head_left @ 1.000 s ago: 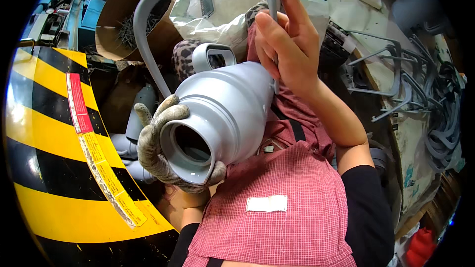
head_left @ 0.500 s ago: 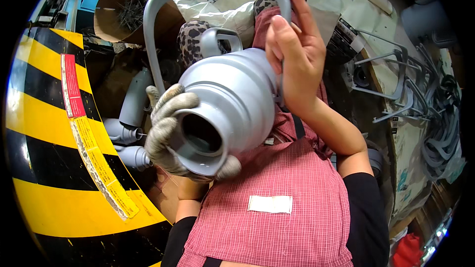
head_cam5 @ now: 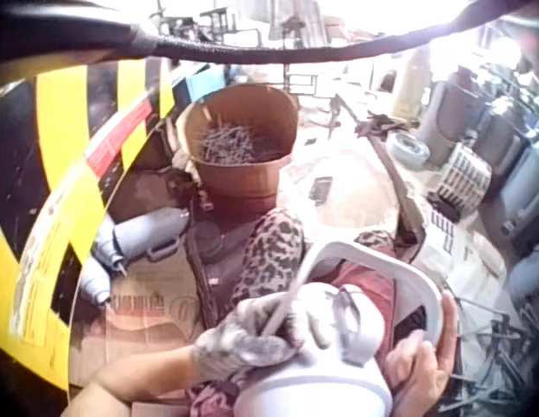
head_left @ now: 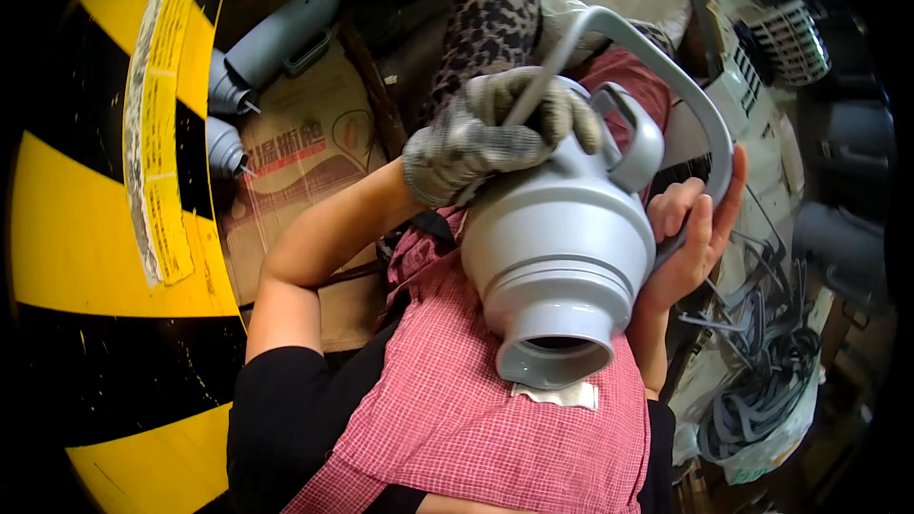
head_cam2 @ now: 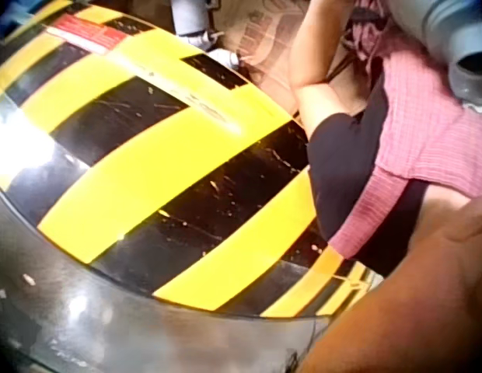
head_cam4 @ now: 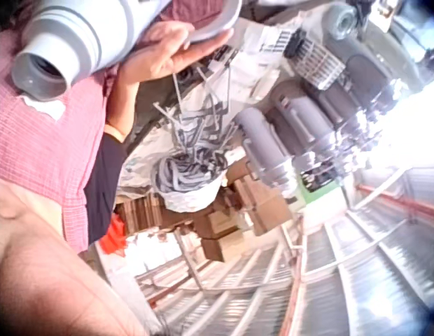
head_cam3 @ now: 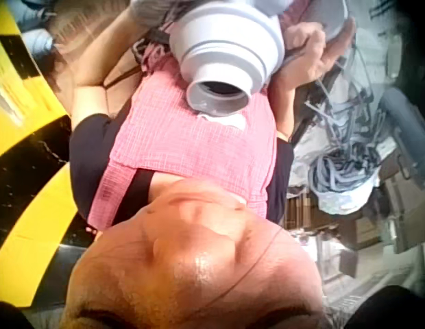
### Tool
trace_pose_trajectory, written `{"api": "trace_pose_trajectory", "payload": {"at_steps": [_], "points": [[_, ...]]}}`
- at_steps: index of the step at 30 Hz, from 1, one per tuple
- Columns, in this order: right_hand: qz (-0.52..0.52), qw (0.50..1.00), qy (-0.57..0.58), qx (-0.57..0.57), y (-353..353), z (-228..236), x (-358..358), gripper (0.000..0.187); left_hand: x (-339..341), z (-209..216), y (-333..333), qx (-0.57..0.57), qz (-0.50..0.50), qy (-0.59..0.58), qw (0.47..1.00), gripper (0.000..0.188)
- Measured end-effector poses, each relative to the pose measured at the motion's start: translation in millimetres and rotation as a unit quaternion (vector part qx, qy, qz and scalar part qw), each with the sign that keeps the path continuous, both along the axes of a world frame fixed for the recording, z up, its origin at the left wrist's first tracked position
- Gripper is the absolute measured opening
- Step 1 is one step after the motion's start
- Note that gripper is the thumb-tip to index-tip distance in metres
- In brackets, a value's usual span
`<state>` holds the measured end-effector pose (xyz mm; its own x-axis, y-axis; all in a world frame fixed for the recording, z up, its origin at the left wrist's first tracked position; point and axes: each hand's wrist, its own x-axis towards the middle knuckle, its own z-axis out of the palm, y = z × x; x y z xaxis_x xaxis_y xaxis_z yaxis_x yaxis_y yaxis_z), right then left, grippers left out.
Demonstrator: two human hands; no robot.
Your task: The person places an inner lining into a jug body, attaches a top ring, and applies a label to the side by hand.
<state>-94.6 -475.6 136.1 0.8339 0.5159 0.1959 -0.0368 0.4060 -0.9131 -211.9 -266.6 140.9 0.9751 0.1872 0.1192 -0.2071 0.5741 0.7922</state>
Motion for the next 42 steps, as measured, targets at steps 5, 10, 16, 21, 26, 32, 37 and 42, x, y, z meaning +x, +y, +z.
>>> {"api": "trace_pose_trajectory", "payload": {"at_steps": [5,10,16,21,26,32,37,42], "points": [[-0.003,0.999,-0.003,-0.053,5.1,4.3,5.3,0.060,-2.9,-9.5,-6.0,0.069,0.046,0.032,0.996,0.022],[-0.014,0.999,0.018,-0.047,5.8,-0.3,3.0,0.059,-0.2,-4.0,-1.9,0.091,0.071,0.033,0.993,0.018],[0.013,0.999,-0.031,-0.006,8.2,-5.4,8.1,0.057,-10.9,-14.8,-5.0,0.084,0.068,0.023,0.994,0.013],[-0.053,0.994,-0.080,-0.058,6.6,-5.9,5.2,0.061,-1.8,-16.1,-8.2,0.169,0.142,-0.004,0.975,0.027],[0.006,0.972,-0.186,0.143,22.3,-6.4,16.0,0.049,9.2,-6.1,22.8,0.330,0.058,-0.303,0.892,0.028],[0.335,0.940,-0.033,0.061,95.9,-18.0,116.4,0.081,26.3,17.2,58.7,0.159,0.104,-0.196,0.962,0.039],[0.375,0.910,0.170,-0.047,100.3,-52.1,154.6,0.039,69.2,-11.8,118.8,0.458,0.282,-0.052,0.841,0.040],[0.066,0.976,0.203,-0.038,-19.2,-22.4,176.2,0.026,32.0,-124.4,102.8,0.816,0.257,-0.126,0.502,0.042]]}}
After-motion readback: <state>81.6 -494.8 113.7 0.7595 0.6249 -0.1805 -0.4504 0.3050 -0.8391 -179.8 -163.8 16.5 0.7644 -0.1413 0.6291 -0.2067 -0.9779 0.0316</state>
